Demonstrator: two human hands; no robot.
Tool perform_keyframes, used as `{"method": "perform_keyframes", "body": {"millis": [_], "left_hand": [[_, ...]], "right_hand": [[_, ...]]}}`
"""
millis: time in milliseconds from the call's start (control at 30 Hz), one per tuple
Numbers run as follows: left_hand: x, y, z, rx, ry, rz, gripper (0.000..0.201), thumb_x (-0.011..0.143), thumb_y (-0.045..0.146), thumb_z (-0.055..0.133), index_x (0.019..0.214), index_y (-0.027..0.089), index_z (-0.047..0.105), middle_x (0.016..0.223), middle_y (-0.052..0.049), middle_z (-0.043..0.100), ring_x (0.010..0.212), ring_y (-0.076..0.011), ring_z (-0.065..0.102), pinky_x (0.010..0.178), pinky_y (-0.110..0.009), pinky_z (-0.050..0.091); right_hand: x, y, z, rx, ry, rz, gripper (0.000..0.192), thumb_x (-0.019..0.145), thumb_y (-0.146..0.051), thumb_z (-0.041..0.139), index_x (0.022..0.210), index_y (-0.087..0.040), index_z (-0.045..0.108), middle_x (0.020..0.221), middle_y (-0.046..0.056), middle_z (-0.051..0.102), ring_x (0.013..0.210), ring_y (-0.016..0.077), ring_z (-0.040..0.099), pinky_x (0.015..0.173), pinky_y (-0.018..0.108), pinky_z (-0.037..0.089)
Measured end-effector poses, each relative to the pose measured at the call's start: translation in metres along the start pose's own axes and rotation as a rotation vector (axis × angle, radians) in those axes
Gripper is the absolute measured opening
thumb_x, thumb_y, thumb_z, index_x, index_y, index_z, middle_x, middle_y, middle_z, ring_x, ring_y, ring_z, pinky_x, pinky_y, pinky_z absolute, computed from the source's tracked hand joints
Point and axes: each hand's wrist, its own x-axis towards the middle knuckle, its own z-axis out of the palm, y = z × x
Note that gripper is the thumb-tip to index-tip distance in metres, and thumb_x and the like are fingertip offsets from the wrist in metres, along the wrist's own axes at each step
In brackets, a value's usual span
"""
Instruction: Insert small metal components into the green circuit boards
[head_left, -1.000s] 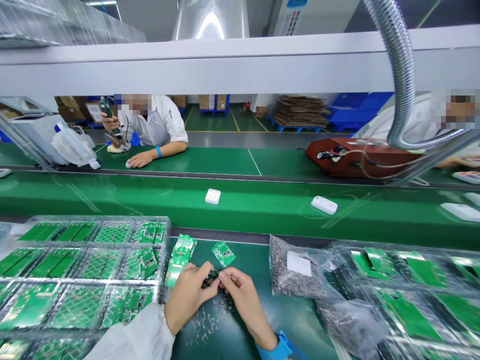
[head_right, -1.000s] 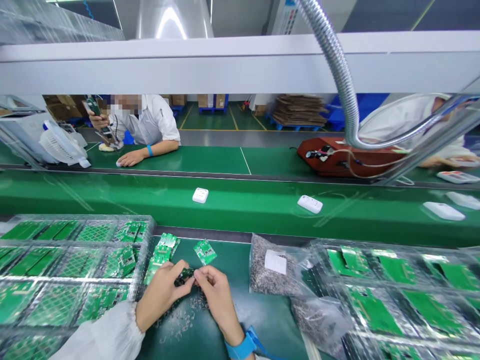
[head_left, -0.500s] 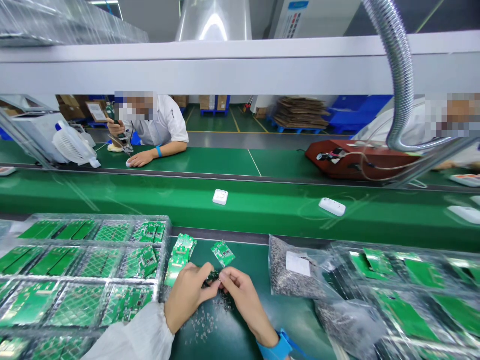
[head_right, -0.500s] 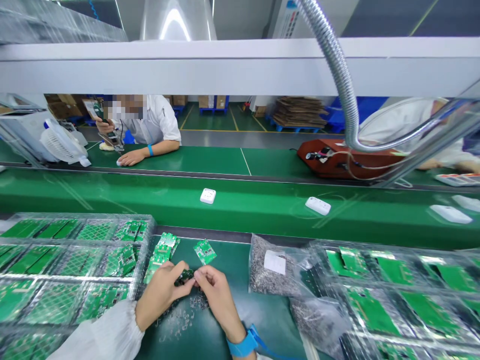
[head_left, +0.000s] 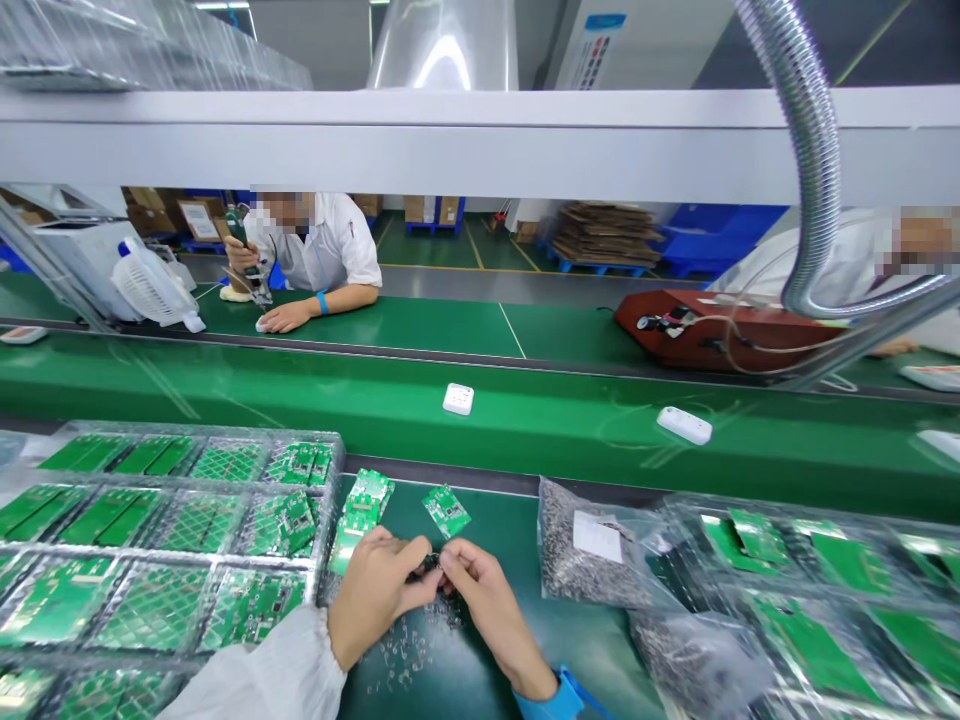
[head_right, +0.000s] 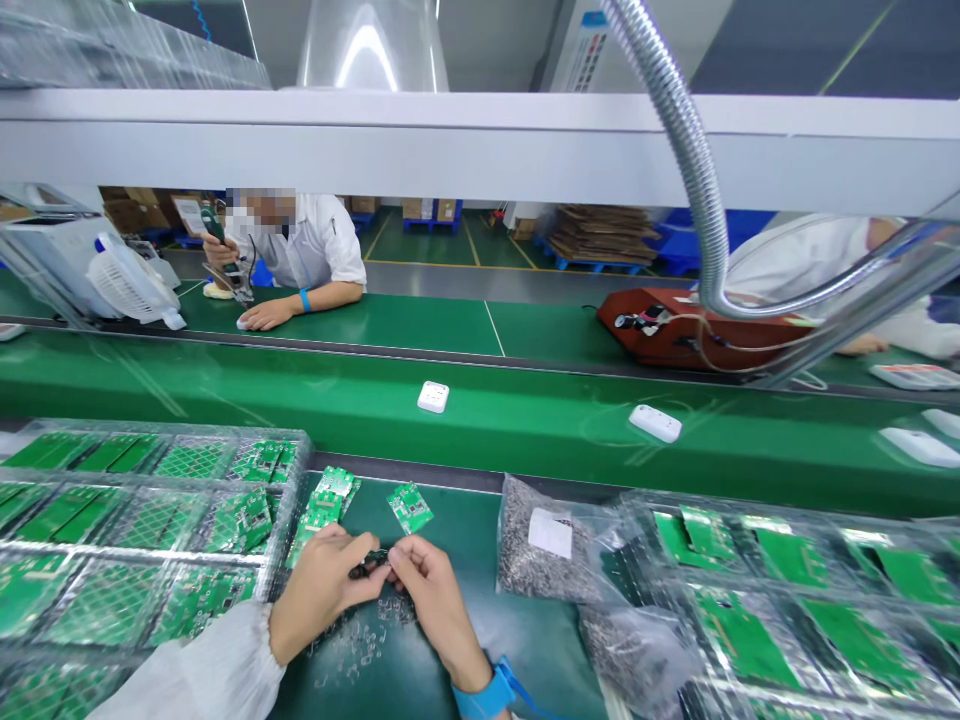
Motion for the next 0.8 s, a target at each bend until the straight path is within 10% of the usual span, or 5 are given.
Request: {"method": "perform_keyframes", "body": {"millis": [800], "left_hand": [[-0.002,0.009,0.001,-0.005,0.072,-0.087,0.012,0.090,0.026,0.064,0.082,0.025,0.055,0.058,0.006,0.065,0.055,-0.0175,0.063,0.064,-0.030,0.043]], "right_hand": [[0.001,0.012,0.006,-0.138,0.154,-0.186,0.043,0.090,-0.062,0.064,0.076,-0.021,0.064,0.070,0.000,0.059,0.069,0.0178,0.053,0.066,0.028,0.044]]}}
